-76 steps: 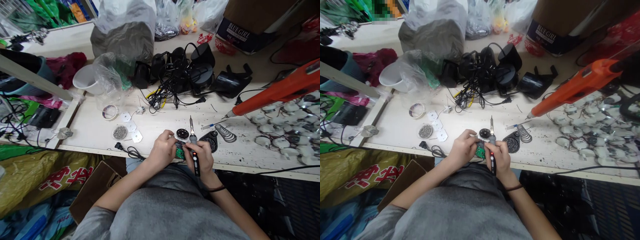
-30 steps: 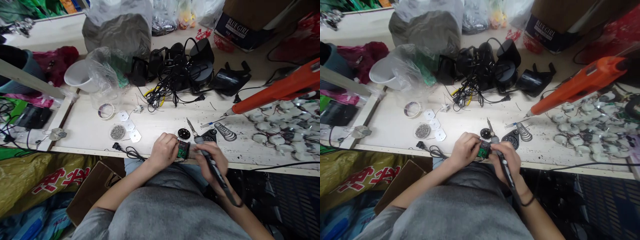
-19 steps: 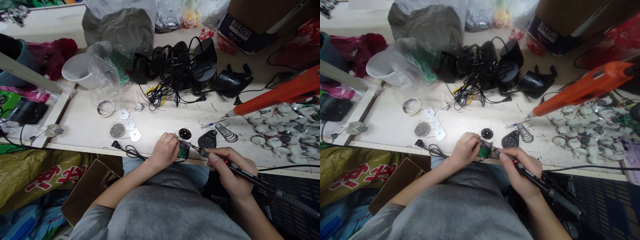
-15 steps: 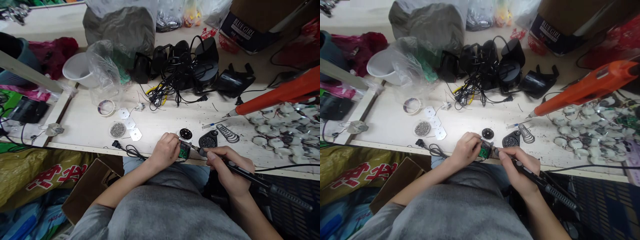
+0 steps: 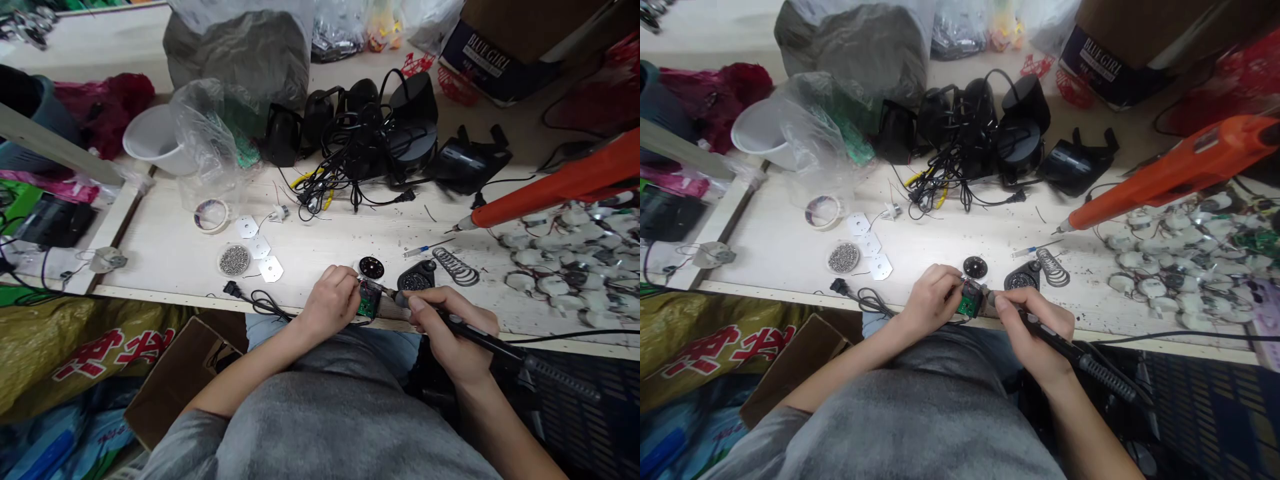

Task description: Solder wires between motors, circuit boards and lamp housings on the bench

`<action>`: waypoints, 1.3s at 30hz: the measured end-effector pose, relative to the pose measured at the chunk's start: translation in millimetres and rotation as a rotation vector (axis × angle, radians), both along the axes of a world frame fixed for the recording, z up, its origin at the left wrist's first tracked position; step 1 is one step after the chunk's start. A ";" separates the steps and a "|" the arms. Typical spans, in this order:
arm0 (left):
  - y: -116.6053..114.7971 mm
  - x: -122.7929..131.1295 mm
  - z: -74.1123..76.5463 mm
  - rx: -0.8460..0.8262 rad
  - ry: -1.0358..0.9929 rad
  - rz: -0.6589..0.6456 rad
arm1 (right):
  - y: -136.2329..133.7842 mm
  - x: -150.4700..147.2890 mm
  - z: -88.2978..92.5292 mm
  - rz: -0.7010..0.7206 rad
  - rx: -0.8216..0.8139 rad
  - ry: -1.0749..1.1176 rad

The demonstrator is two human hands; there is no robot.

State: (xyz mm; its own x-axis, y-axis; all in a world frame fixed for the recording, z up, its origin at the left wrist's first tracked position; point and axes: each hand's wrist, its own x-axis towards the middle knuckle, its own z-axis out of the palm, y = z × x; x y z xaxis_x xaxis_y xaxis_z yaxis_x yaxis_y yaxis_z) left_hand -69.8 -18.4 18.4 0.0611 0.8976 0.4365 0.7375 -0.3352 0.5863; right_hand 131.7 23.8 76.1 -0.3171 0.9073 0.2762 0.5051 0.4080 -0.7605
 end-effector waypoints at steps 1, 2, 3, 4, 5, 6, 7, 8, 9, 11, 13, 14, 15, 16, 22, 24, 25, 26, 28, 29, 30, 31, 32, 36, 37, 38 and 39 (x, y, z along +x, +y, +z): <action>0.1 0.0 -0.2 0.006 0.000 0.001 | 0.2 -0.1 -0.3 -0.001 0.003 -0.001; 0.1 -0.1 -0.5 0.011 -0.002 0.001 | 0.4 -0.2 -0.5 -0.001 0.004 -0.004; 0.2 -0.1 -0.8 0.012 -0.006 0.001 | 0.5 -0.2 -0.7 0.001 0.003 -0.007; 0.2 -0.1 -1.1 0.005 -0.010 -0.001 | 0.7 -0.3 -0.7 -0.001 0.000 -0.011; 0.1 -0.1 -1.4 -0.005 -0.014 -0.002 | 0.9 -0.4 -0.8 -0.004 -0.003 -0.014; 0.1 -0.1 -1.6 -0.014 -0.017 -0.001 | 1.0 -0.4 -0.8 -0.008 -0.008 -0.014; 0.0 -0.1 -1.6 -0.024 -0.017 0.001 | 1.2 -0.5 -0.9 -0.008 -0.014 -0.013; -0.1 -0.2 -1.6 -0.028 -0.017 0.003 | 1.2 -0.5 -1.0 -0.008 -0.018 -0.010; -0.1 -0.3 -1.5 -0.030 -0.018 0.002 | 1.3 -0.5 -1.2 -0.008 -0.021 -0.005; -0.1 -0.4 -1.2 -0.018 -0.020 -0.002 | 1.3 -0.5 -1.5 -0.003 -0.032 0.001; -0.1 -0.5 -1.1 0.009 -0.023 -0.004 | 1.3 -0.4 -1.6 -0.002 -0.035 0.009; 0.0 -0.5 -1.1 0.020 -0.024 -0.003 | 1.4 -0.4 -1.6 -0.003 -0.037 0.013; 0.0 -0.6 -1.2 0.024 -0.024 -0.002 | 1.4 -0.5 -1.4 -0.003 -0.040 0.013; -0.1 -0.7 -1.4 0.023 -0.024 -0.002 | 1.5 -0.7 -1.1 -0.004 -0.040 0.010; -0.4 -0.6 -2.6 -0.013 -0.027 0.001 | 2.4 -2.1 0.5 -0.011 -0.053 0.005; -0.2 -0.3 -2.5 -0.004 -0.028 0.006 | 2.6 -2.4 0.0 -0.016 -0.069 0.016; -0.1 -0.2 -2.2 0.005 -0.028 0.008 | 2.7 -2.5 -0.6 -0.021 -0.079 0.024; 0.1 -0.1 -1.9 0.016 -0.025 0.009 | 2.9 -2.6 -1.2 -0.027 -0.089 0.035; 0.3 0.0 -1.1 0.033 -0.018 0.006 | 3.2 -2.5 -2.2 -0.043 -0.122 0.067; 0.4 0.0 -0.7 0.039 -0.016 0.004 | 3.4 -2.4 -2.3 -0.051 -0.146 0.091; 0.4 0.0 -0.4 0.044 -0.014 0.003 | 3.5 -2.1 -2.1 -0.061 -0.176 0.122; 0.4 -0.1 -0.2 0.048 -0.014 0.003 | 3.5 -1.6 -1.4 -0.075 -0.209 0.158; 0.4 -0.1 -0.1 0.053 -0.015 0.005 | 3.4 -0.9 -0.3 -0.090 -0.242 0.199; 0.4 -0.2 -0.3 0.052 -0.011 0.005 | 0.4 4.1 7.7 -0.186 -0.301 0.341; 0.4 -0.2 -0.3 0.046 -0.009 0.005 | -1.0 5.7 10.0 -0.208 -0.298 0.363; 0.4 -0.3 -0.2 0.040 -0.006 0.004 | -2.7 7.4 12.1 -0.230 -0.290 0.380; 0.4 -0.3 -0.1 0.038 -0.002 0.004 | -4.6 9.1 13.7 -0.248 -0.279 0.392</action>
State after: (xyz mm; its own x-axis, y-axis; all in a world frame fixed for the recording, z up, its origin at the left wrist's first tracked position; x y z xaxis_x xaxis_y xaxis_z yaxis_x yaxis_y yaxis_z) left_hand -70.1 -18.0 18.3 0.0563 0.8807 0.4703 0.7376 -0.3542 0.5749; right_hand 140.8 19.2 89.8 -0.0054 0.9976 0.0688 0.2176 0.0683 -0.9736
